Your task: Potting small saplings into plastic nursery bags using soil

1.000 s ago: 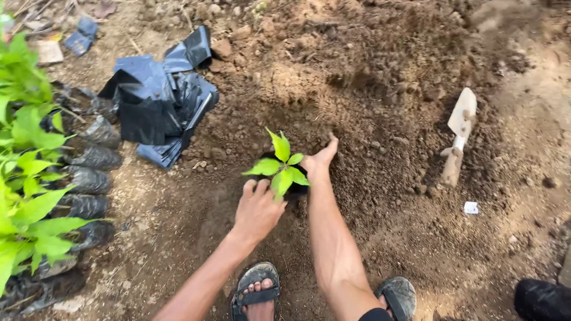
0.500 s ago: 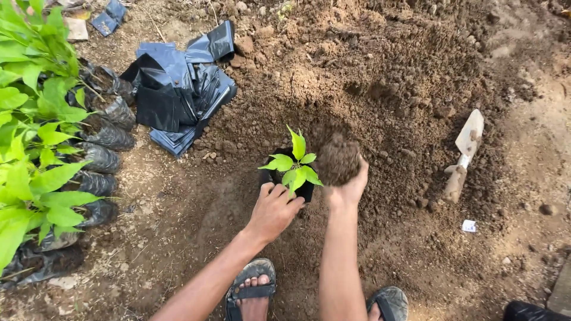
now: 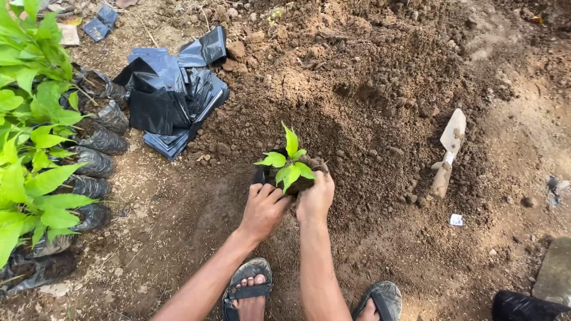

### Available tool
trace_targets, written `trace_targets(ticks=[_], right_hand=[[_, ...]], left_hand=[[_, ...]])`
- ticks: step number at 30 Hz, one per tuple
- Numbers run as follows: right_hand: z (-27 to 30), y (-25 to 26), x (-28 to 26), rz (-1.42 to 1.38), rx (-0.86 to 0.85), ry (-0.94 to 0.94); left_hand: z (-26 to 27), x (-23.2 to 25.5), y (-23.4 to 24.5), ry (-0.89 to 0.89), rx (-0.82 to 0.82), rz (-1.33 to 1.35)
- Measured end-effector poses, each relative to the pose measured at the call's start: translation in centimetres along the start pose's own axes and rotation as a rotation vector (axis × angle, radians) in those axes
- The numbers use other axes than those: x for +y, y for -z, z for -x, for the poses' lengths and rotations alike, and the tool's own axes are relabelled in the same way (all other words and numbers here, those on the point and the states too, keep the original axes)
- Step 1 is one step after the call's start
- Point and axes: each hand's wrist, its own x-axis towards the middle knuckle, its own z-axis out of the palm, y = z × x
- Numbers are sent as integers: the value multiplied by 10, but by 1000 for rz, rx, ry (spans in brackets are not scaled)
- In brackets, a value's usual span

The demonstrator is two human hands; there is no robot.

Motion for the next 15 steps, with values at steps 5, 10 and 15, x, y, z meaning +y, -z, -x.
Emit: trace_targets(ticks=[5, 10, 15], right_hand=[[22, -25, -50, 1502, -360, 209], [-10, 21, -40, 1217, -228, 207], [-16, 132, -42, 1133, -223, 141]], left_hand=[[12, -11, -18, 21, -33, -7], [2, -43, 2, -85, -281, -50], [-30, -49, 45, -112, -192, -45]])
